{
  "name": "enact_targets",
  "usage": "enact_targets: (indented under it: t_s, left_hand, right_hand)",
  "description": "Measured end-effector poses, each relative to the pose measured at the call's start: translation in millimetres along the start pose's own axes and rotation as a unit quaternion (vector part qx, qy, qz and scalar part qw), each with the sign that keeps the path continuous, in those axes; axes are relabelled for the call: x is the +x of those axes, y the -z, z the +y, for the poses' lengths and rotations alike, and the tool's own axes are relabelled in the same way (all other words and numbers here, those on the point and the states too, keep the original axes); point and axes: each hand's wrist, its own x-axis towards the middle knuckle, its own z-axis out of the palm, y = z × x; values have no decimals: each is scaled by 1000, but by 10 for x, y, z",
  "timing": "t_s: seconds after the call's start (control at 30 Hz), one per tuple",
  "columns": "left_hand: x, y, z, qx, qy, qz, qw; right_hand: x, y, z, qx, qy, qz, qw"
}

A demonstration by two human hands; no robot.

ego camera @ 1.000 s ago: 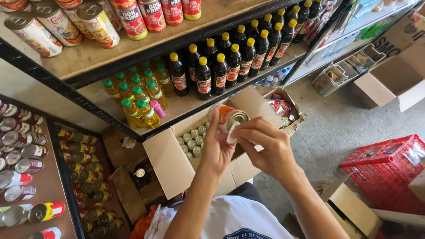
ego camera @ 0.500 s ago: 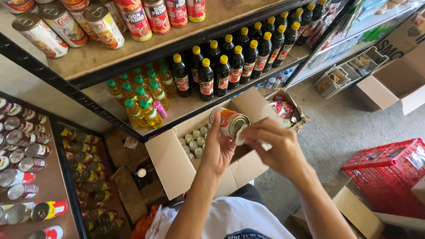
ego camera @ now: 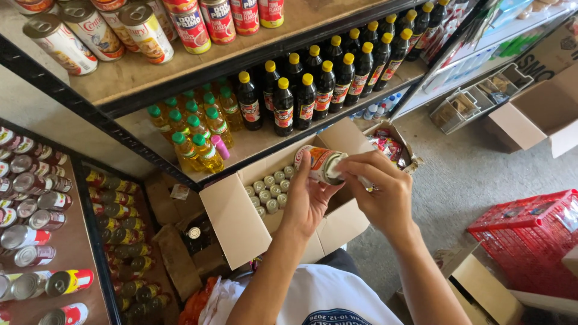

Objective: Wiping the tops of canned goods with a cloth to remove dust before or after shelving.

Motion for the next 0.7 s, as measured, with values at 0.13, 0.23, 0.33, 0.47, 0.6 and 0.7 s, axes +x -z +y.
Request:
enact_targets:
  t_s: [0.13,0.23,0.33,0.47,0.6,0.7]
  left_hand:
    - [87,133,32,22,18,-16,999]
    - [52,108,44,14,11,-12,1000]
    - [25,80,24,12,29,-12,999]
    - [-7,33,67,36,22,-16,999]
    - [-5,34,33,40,20,-14,999]
    - [159,264,50,58,12,-16,998]
  right_hand:
    - [25,-24,-174,29,-4,-1,1000]
    - [39,-19,-129,23,7,-2,1000]
    - [35,-40,-148,22,15,16,1000]
    - [31,-12,-127,21,25,6,999]
    - [75,-39,-195,13,28,22,999]
    - [-28,-48,-185,42,28,-3,999]
